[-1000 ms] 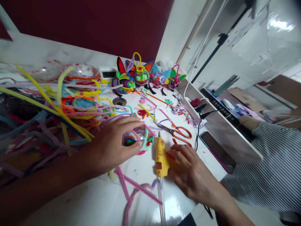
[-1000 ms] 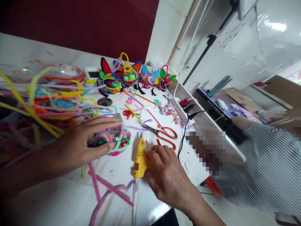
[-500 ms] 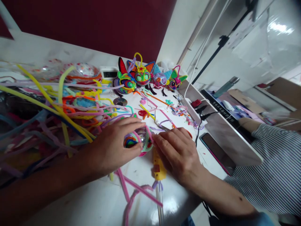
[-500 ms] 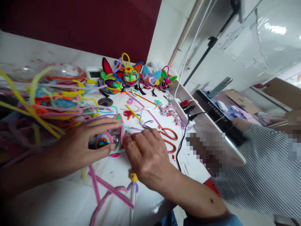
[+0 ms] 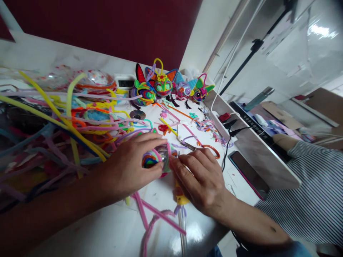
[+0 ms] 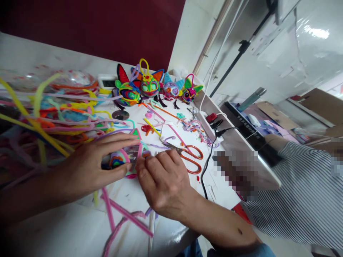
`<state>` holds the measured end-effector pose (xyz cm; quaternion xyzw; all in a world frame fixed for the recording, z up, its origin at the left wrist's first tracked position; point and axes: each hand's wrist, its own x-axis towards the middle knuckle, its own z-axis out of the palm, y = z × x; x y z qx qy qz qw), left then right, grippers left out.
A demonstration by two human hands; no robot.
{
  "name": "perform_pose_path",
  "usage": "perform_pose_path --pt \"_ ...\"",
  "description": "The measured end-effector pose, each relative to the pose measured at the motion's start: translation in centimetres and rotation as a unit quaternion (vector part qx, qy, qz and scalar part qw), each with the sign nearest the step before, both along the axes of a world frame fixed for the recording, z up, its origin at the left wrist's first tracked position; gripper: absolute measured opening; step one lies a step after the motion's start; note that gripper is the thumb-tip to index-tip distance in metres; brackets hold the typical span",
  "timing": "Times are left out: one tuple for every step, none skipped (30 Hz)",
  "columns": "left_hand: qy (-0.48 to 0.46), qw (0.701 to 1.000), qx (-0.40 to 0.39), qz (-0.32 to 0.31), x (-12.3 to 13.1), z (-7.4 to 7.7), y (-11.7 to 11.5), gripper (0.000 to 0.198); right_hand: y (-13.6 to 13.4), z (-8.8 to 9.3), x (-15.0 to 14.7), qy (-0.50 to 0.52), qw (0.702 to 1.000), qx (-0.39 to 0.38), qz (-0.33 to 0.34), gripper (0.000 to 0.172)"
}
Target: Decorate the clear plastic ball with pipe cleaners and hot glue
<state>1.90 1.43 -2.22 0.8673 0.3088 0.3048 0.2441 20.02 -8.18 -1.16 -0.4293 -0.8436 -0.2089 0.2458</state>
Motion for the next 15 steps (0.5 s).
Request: perform_pose_path --pt "0.003 1.000 -0.004 -0.002 0.02 0.05 0.00 0.046 -0.01 -0.07 -0.06 -0.001 1.000 0.001 0.000 0.021" --pt "0.006 1.000 -0.006 -0.004 0.04 0.09 0.00 0.046 -0.03 -0.14 -0.11 -0.005 1.000 0.002 0.001 0.020" --pt "0.007 1.000 -0.007 -0.004 0.07 0.11 0.01 0.046 -0.04 -0.19 -0.15 -0.009 1.000 0.001 0.002 0.021" --pt "0.009 1.000 -0.009 -0.005 0.09 0.11 0.02 0.046 -0.06 -0.23 -0.20 -0.012 1.000 0.001 0.003 0.021" --pt "0.010 1.000 -0.008 -0.004 0.11 0.10 0.03 0.046 -0.07 -0.27 -0.24 -0.015 1.000 0.002 0.003 0.022" --pt "0.012 1.000 -0.007 -0.004 0.11 0.08 0.04 0.047 -0.08 -0.29 -0.28 -0.019 1.000 0.002 0.003 0.022" --pt "0.011 1.000 -0.004 -0.003 0.10 0.05 0.05 0.047 -0.09 -0.31 -0.32 -0.023 1.000 0.003 0.001 0.022" --pt "0.011 1.000 -0.001 -0.001 0.08 0.02 0.05 0.047 -0.10 -0.33 -0.36 -0.026 1.000 0.005 -0.001 0.023" --pt "0.010 1.000 0.001 0.000 0.05 0.01 0.03 0.047 -0.11 -0.36 -0.39 -0.030 1.000 0.006 -0.002 0.024" --pt "0.011 1.000 0.002 0.000 0.02 0.00 0.01 0.048 -0.13 -0.39 -0.43 -0.033 0.999 0.006 -0.003 0.025" --pt "0.011 1.000 0.002 0.000 -0.01 0.00 -0.01 0.048 -0.14 -0.42 -0.46 -0.035 0.999 0.007 -0.002 0.026" --pt "0.013 1.000 0.000 -0.001 -0.03 0.02 -0.04 0.048 -0.16 -0.46 -0.50 -0.036 0.999 0.008 -0.001 0.027" --pt "0.014 1.000 0.001 -0.001 -0.03 0.04 -0.07 0.048 -0.18 -0.50 -0.53 -0.038 0.999 0.008 0.000 0.028" --pt "0.016 1.000 0.000 -0.002 -0.02 0.07 -0.10 0.049 -0.20 -0.53 -0.56 -0.040 0.999 0.009 0.001 0.028" --pt "0.017 1.000 0.001 -0.002 0.00 0.11 -0.11 0.049 -0.23 -0.55 -0.58 -0.042 0.999 0.010 0.001 0.028"
